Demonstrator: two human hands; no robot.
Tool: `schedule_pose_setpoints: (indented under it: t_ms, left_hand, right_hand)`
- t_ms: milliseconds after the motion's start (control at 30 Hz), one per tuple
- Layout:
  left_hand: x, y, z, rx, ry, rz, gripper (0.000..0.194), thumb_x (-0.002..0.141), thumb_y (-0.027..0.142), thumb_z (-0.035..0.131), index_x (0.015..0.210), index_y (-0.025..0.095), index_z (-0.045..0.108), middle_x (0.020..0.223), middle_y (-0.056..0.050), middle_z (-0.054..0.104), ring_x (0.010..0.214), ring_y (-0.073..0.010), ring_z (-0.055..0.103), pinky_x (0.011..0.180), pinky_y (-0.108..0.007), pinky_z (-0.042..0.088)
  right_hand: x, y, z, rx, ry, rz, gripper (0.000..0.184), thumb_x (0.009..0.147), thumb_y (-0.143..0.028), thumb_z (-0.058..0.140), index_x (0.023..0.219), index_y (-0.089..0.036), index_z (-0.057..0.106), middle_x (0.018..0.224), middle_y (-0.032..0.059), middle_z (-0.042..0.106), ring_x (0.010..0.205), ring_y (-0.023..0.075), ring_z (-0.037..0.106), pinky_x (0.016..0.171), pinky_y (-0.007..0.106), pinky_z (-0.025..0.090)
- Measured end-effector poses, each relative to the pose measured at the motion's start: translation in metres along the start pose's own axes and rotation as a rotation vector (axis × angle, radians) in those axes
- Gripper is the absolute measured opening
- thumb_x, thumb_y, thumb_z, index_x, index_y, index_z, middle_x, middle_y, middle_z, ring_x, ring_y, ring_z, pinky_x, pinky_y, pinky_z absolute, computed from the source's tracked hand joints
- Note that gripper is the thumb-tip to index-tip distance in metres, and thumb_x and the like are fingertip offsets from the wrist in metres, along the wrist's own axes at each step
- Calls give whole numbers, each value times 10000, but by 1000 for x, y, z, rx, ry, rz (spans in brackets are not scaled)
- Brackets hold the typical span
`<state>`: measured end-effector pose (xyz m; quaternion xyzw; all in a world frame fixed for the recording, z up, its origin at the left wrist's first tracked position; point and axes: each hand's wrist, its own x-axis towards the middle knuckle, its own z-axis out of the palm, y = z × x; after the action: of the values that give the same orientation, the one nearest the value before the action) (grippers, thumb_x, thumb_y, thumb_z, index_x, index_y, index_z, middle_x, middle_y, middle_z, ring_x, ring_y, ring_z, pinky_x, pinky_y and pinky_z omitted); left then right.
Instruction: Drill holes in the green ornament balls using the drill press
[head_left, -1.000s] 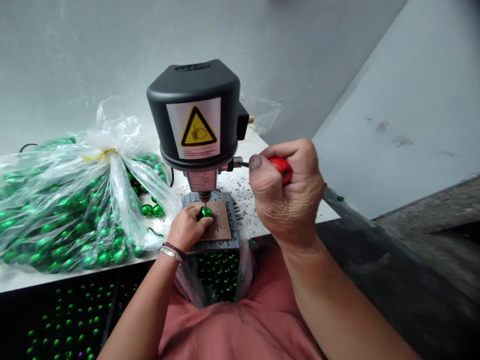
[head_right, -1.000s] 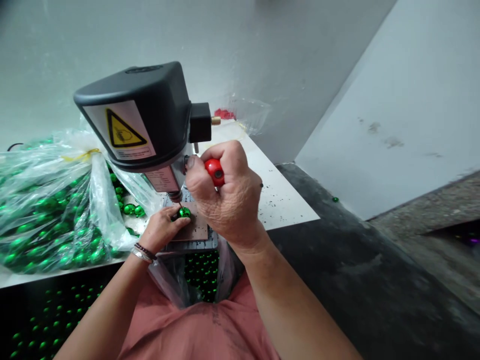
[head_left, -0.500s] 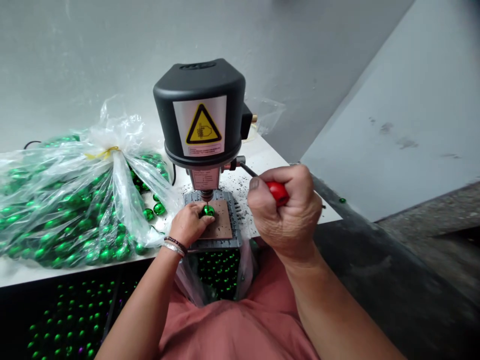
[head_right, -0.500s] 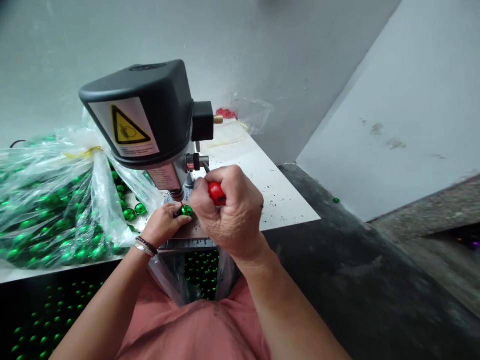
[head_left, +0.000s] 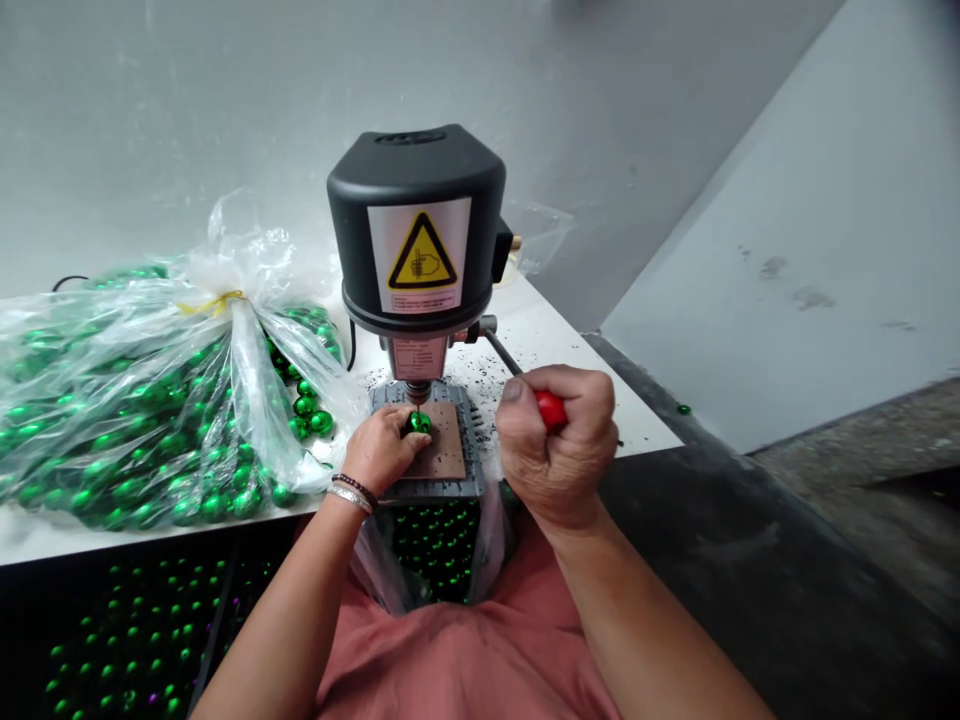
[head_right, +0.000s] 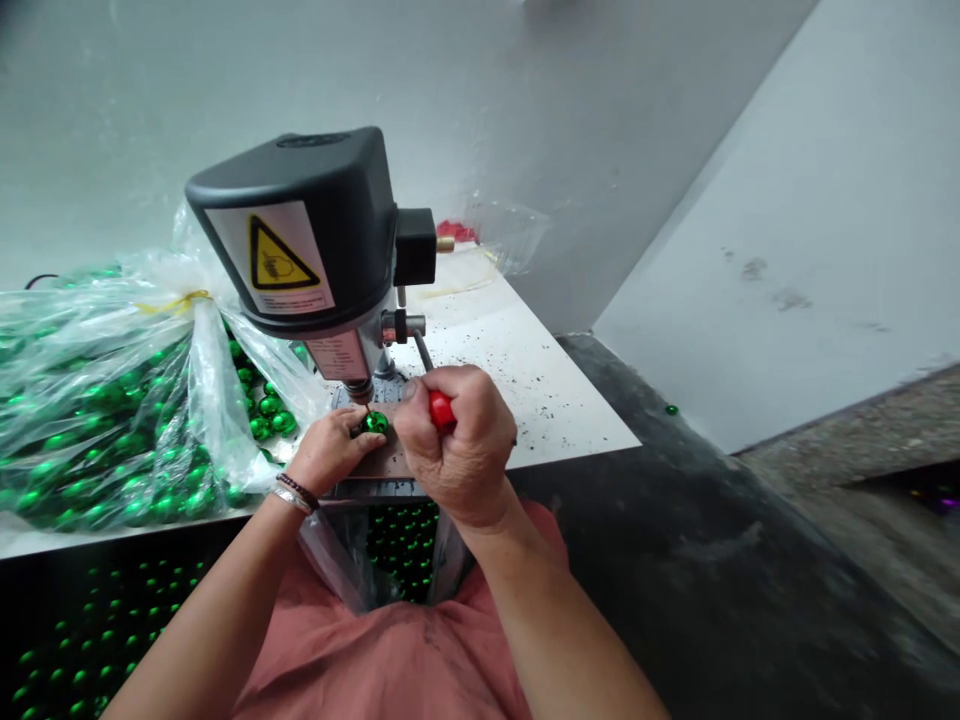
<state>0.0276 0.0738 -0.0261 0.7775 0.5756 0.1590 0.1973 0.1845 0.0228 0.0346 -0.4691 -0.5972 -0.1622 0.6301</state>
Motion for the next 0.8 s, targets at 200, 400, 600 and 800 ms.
schedule_pose_setpoints:
  t_ms: [200,400,600,800]
  left_hand:
    - [-2,2,0,10,11,-14,326,745,374,563,1019,212,632,1121,-67,620,1012,-207,565,882,-306,416]
    - [-2,3,0,23,31,-10,309,738,367,575,1008,226,630,1031,-56,645,968,-201,574,835,-289,424]
    - [-14,6,-4,71,85,-95,353,742,431,534,961,180,650,870,-82,668,807,-208,602,713,-295,438]
    - [-44,4,-23,-115,-200,57,346,698,452,580,934,215,669,865,-37,677,772,-175,610,696,-261,448]
  right_hand:
    - [-23,9,6,98,-24,33,171,696,-117,520,827,-202,450,654,-43,487,580,63,481,559,221,429]
    - [6,-5,8,41,78,78,59,749,-175,505,781,-198,461,642,-40,495,544,48,456,517,199,405]
    - [60,-18,8,18,30,193,180,786,-293,490,657,-198,409,554,-63,389,491,23,391,492,182,353]
    - [57,-17,7,61,21,207,157,775,-287,507,674,-196,427,556,-69,399,500,21,416,489,176,366]
